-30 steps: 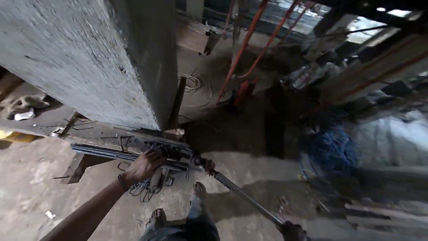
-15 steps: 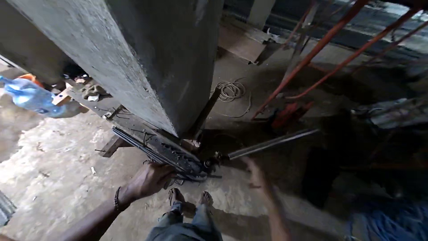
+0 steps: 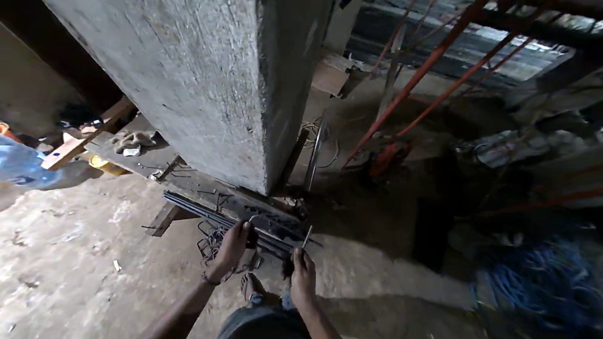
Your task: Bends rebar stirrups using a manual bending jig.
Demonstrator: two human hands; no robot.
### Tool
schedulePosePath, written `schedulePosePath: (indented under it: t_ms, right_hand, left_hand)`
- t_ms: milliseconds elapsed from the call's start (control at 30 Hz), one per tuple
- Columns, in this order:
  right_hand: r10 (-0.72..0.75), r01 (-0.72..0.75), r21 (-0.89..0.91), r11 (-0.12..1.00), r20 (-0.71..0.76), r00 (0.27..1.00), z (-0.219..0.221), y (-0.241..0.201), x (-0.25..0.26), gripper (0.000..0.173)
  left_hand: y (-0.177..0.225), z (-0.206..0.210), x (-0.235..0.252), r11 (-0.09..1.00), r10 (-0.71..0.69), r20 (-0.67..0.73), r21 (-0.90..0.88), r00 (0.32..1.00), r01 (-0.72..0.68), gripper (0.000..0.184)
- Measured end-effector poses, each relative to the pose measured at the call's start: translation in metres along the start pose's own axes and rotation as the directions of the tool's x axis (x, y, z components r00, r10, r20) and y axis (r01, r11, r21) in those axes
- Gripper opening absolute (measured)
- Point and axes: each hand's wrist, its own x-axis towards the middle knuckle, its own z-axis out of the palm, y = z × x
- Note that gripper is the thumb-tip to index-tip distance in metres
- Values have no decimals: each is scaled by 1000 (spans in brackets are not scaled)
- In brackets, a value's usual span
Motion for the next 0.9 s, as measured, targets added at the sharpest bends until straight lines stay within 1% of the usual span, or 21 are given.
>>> schedulePosePath:
  t_ms: [100, 167, 233, 300, 367, 433, 467, 567, 633, 667, 700, 733, 767, 800, 833, 867, 900]
  right_hand:
    - [22, -18, 50, 999, -72, 997, 20, 2, 7, 39]
    - [65, -57, 65, 996, -117, 991, 30, -4, 12, 39]
    - [87, -81, 46, 996, -148, 985, 33, -7, 20, 39]
    - [82, -86, -13, 996, -180, 980, 30, -7, 27, 41]
    - [58, -92, -164, 982, -199, 978, 21, -6, 35, 43]
    - [62, -116, -309, 944, -179, 982, 11, -3, 41, 44]
    - [77, -133, -354, 926, -168, 983, 9, -4, 40, 44]
    - [190, -229, -379, 897, -138, 972, 11, -12, 39, 43]
    - [260, -273, -391, 879, -87, 962, 9, -18, 41, 42]
    - [278, -267, -428, 863, -39, 960, 3, -20, 41, 42]
    - [287, -240, -507, 828, 16, 958, -7, -24, 40, 44]
    - [296, -197, -628, 753, 56, 954, -20, -33, 38, 49]
    - [283, -142, -751, 644, 61, 957, -34, -48, 38, 54]
    - [236, -89, -851, 518, 43, 971, -48, -67, 42, 58]
    - [149, -35, -916, 400, 27, 988, -61, -87, 51, 57]
    - [56, 13, -947, 321, 32, 998, -71, -108, 66, 52]
    - [-22, 67, -958, 279, 63, 998, -78, -125, 88, 46]
  left_hand:
    - [-9, 2, 21, 989, -33, -89, 142, 995, 46, 33]
    - [-11, 1, 30, 978, -65, -118, 190, 991, 87, 33]
    - [-11, 2, 35, 967, -68, -143, 233, 987, 100, 35]
    - [-11, 4, 38, 963, -56, -133, 256, 990, 88, 35]
    - [-9, 9, 40, 960, -38, -123, 270, 992, 70, 38]
    - [-12, 16, 42, 957, -18, -140, 285, 990, 58, 40]
    - [-15, 19, 43, 954, -8, -156, 296, 988, 54, 41]
    - [-17, 28, 38, 926, -5, -190, 370, 982, 77, 47]
    - [-18, 37, 34, 905, 11, -231, 416, 973, 88, 44]
    - [-18, 41, 33, 898, 22, -257, 429, 966, 94, 43]
    - [-17, 44, 31, 891, 23, -274, 441, 961, 105, 41]
    - [-17, 46, 31, 885, 23, -288, 451, 957, 115, 40]
    - [-17, 47, 30, 882, 30, -301, 456, 953, 116, 38]
    - [-14, 47, 30, 877, 27, -306, 464, 952, 124, 36]
    - [-12, 47, 30, 872, 31, -316, 472, 948, 129, 35]
    - [-11, 48, 28, 867, 51, -330, 483, 943, 122, 33]
    - [-11, 49, 26, 864, 64, -347, 489, 936, 122, 31]
